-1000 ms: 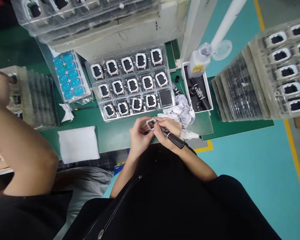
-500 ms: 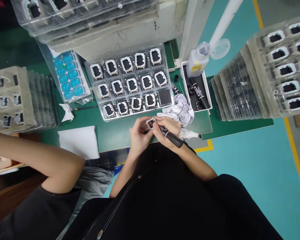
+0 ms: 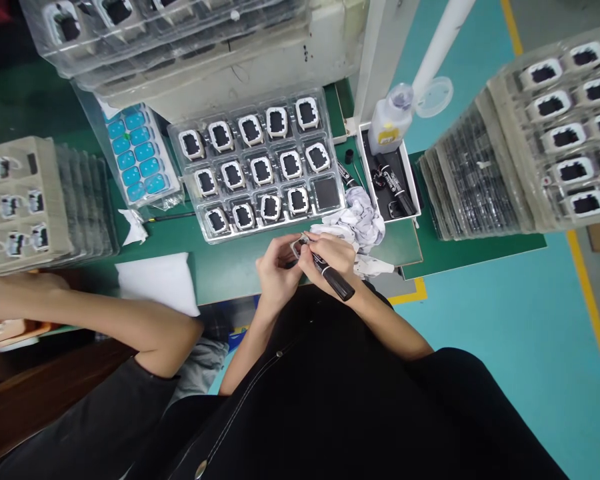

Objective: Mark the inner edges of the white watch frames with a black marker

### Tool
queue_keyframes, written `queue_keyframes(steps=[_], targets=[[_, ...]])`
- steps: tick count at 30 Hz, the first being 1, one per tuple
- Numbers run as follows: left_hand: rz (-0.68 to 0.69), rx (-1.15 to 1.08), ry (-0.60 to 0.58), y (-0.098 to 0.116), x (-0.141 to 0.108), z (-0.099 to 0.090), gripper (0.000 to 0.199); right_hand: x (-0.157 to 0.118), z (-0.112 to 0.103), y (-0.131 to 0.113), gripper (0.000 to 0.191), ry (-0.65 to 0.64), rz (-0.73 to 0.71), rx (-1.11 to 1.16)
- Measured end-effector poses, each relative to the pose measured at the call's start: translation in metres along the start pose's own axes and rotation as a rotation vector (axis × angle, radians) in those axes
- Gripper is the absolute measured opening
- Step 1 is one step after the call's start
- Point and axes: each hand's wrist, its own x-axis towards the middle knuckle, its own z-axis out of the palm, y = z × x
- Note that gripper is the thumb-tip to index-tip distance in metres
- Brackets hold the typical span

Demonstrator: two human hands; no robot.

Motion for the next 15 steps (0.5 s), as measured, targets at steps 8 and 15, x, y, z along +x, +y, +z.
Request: queue_keyframes(steps=[8,15], targets=[[-0.018,-0.022,0.019,-0.0015,0.0014,0.0018,0.035,-0.0004,0.0023,0.0032,0.013,-0.010,-0.057,-0.010],[-0.058,-0.039,0.024,-0.0025,0.0003,0.0030,0.041,0.0022,0.0062,0.0017,0.018,0.073,-0.065,-0.020]])
